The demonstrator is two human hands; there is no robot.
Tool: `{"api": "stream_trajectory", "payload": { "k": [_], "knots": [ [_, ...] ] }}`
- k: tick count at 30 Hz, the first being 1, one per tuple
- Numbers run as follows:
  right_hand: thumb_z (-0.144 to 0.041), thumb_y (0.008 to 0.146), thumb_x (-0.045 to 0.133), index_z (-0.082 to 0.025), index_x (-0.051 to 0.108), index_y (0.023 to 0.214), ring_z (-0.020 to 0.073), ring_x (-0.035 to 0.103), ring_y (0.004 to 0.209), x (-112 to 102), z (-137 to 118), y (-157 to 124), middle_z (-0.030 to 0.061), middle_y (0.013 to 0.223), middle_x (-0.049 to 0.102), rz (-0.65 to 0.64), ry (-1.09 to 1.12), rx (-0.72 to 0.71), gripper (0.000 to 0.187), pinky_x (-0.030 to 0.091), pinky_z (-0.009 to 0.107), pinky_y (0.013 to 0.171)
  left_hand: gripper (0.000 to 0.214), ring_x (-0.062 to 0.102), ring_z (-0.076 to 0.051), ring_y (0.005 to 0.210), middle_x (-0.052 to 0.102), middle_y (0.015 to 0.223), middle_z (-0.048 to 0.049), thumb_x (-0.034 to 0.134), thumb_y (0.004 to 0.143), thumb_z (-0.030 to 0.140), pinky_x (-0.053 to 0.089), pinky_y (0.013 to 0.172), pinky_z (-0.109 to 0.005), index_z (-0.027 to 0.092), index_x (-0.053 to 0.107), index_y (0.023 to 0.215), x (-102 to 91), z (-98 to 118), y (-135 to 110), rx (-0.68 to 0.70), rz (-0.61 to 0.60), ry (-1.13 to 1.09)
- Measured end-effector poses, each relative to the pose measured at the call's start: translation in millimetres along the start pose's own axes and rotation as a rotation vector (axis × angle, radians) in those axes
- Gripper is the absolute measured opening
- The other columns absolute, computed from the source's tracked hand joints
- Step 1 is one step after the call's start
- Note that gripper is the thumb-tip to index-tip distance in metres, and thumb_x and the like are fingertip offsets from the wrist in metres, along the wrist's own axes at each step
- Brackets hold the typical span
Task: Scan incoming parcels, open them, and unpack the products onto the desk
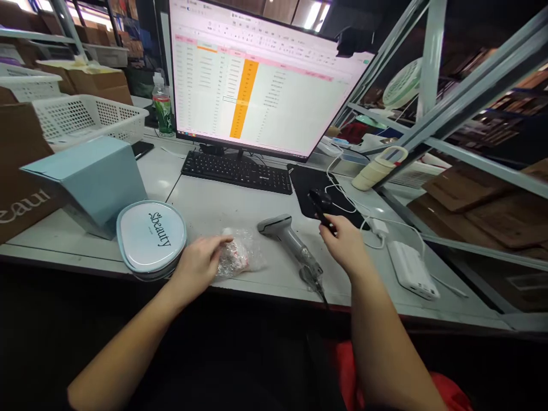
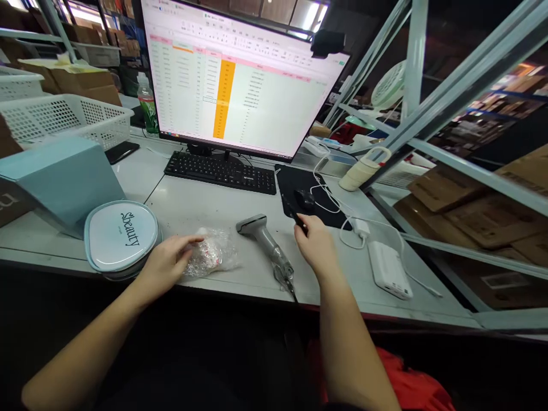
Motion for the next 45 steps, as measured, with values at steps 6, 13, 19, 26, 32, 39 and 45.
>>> {"api": "stream_trajectory", "payload": {
  "k": [6, 13, 19, 26, 32, 39, 45],
  "knots": [
    [-0.037, 0.105, 0.047, -0.028, 0.069, 0.131, 0.024, 0.074, 0.095, -28, -103, -44, 0.003, 0.113, 0.078, -0.18, 0.138, -0.401, 0.036, 0.054, 0.034, 0.078, 0.015, 0.058, -0.023, 0.099, 0.066, 0.097, -0.0011, 0.058, 0.084, 0.007, 0.041, 0.09, -0.04, 0.022, 0.059, 0.088, -2.4, 2, -9, 0.023, 0.173, -0.044],
    [-0.017, 0.101, 0.052, -0.019, 0.069, 0.121, 0.0195, 0.069, 0.081, -26, -162, -74, 0.0043, 0.097, 0.076, -0.087, -0.187, -0.701, 0.026, 0.042, 0.03, 0.063, 0.017, 0.053, -0.025, 0.1, 0.063, 0.1, -0.0024, 0.073, 0.088, 0.014, 0.034, 0.088, -0.04, 0.022, 0.058, 0.087, 6.2, 21, -18, 0.123, 0.222, 0.155],
    [-0.007, 0.091, 0.06, -0.023, 0.067, 0.125, 0.0198, 0.058, 0.065, -35, -187, -87, -0.0003, 0.076, 0.064, -0.004, -0.444, -0.79, 0.039, 0.026, 0.033, 0.057, 0.019, 0.054, -0.024, 0.1, 0.064, 0.106, -0.0044, 0.063, 0.087, 0.002, 0.033, 0.088, -0.041, 0.021, 0.061, 0.087, 12.3, 33, -30, 0.247, 0.334, 0.242],
    [-0.005, 0.091, 0.054, -0.02, 0.064, 0.087, 0.0209, 0.053, 0.064, -42, -215, -99, 0.0014, 0.072, 0.059, 0.095, -0.456, -0.907, 0.018, 0.024, 0.035, 0.06, 0.017, 0.059, -0.02, 0.091, 0.063, 0.099, -0.004, 0.058, 0.09, 0.004, 0.036, 0.086, -0.037, 0.021, 0.062, 0.087, 15.9, 29, -26, 0.258, 0.318, 0.223],
    [-0.006, 0.094, 0.05, -0.018, 0.065, 0.09, 0.0211, 0.054, 0.064, -34, -223, -101, 0.0019, 0.071, 0.059, 0.124, -0.534, -0.953, 0.02, 0.02, 0.035, 0.06, 0.018, 0.061, -0.02, 0.091, 0.067, 0.103, -0.0045, 0.055, 0.093, 0.005, 0.037, 0.082, -0.036, 0.021, 0.062, 0.089, 15.1, 28, -29, 0.286, 0.353, 0.203],
    [-0.003, 0.09, 0.05, -0.018, 0.063, 0.082, 0.0219, 0.052, 0.061, -36, -223, -101, 0.0028, 0.067, 0.057, 0.14, -0.584, -1.008, 0.021, 0.018, 0.034, 0.059, 0.024, 0.061, -0.018, 0.088, 0.068, 0.099, -0.0032, 0.051, 0.094, 0.003, 0.038, 0.082, -0.034, 0.021, 0.064, 0.084, 13.3, 32, -32, 0.347, 0.375, 0.182],
    [-0.005, 0.096, 0.046, -0.018, 0.066, 0.092, 0.0197, 0.051, 0.063, -42, -223, -105, 0.0026, 0.07, 0.059, 0.162, -0.553, -1.028, 0.024, 0.021, 0.035, 0.06, 0.025, 0.062, -0.018, 0.089, 0.07, 0.103, -0.0037, 0.053, 0.094, 0.004, 0.039, 0.082, -0.035, 0.021, 0.067, 0.082, 13.4, 30, -33, 0.344, 0.376, 0.183]
  ]
}}
Point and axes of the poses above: each hand's wrist, its own y-axis towards the middle knuckle, its own x-axis out of the palm, z = x × y, the point moved 7 cm from there along y, towards the middle knuckle
